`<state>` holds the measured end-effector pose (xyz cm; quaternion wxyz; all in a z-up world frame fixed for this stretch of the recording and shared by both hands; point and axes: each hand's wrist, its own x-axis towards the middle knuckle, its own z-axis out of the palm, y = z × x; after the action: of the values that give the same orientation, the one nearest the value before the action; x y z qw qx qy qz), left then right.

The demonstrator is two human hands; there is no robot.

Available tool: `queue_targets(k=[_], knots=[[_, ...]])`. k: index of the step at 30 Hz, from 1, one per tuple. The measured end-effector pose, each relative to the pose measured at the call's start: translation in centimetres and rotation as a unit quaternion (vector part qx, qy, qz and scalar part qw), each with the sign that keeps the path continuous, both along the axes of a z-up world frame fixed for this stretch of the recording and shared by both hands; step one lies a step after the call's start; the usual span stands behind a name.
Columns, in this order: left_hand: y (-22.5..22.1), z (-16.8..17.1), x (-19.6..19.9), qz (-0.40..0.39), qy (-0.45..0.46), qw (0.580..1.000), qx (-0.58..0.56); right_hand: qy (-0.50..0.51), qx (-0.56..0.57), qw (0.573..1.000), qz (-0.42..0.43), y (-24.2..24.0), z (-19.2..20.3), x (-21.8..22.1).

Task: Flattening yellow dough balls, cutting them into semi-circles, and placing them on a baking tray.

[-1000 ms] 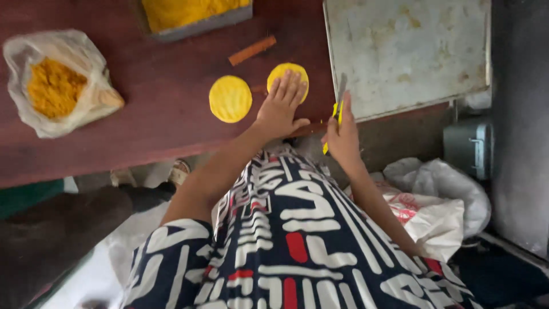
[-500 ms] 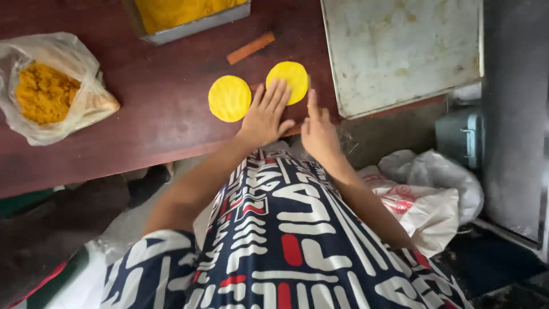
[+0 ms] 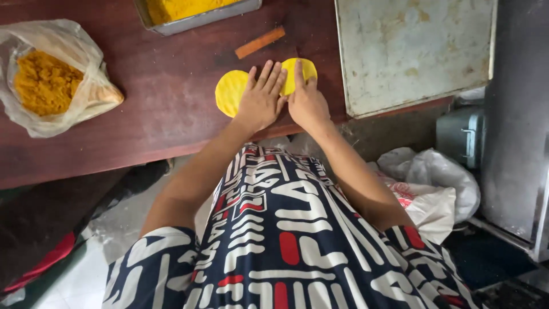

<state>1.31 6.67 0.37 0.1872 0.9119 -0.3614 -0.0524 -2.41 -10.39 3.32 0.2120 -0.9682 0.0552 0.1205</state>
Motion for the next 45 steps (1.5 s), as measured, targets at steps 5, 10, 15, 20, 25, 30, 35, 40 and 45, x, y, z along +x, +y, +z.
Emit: queue_targets(k=[5,10,15,20,25,30,35,40,45], knots=[[0.2,-0.2,0.1,-0.003,-0.002,1.000,0.010,0.018,0.003,1.000,0.001,0.2,1.4,-1.1],[0.5,-0.1,0.2,-0.007,0.003,1.000,0.012,0.100,0.022,0.995,-0.004,0.0,4.4,-7.6],[0.6,0.7,1.2,0.030,0.029,0.996,-0.074,0.201,0.067,0.977,-0.008,-2.8,5.1,-11.9],[5.7,4.0,2.7,0.215,0.022,0.955,-0.204,0.000,0.110,0.993,-0.041,-5.0,4.1,-7.2],[12.1,2.0,-0.1,0.243,-0.040,0.960,-0.131,-0.088,0.138,0.986,0.023,2.0,7.1,-3.0],[12.6,2.1,-1.0,0.141,0.004,0.990,0.003,0.027,0.107,0.985,0.136,8.6,4.3,-3.2],[12.7,0.8,-0.8,0.138,0.017,0.990,0.023,0.007,0.051,0.991,0.122,11.8,2.2,-1.5],[13.4,1.3,-0.7,0.119,0.025,0.993,0.009,0.015,0.033,0.997,0.063,14.5,2.0,-0.6],[13.3,0.9,-0.4,0.128,0.042,0.991,-0.024,0.082,-0.003,0.996,0.032,15.7,4.4,-2.0]])
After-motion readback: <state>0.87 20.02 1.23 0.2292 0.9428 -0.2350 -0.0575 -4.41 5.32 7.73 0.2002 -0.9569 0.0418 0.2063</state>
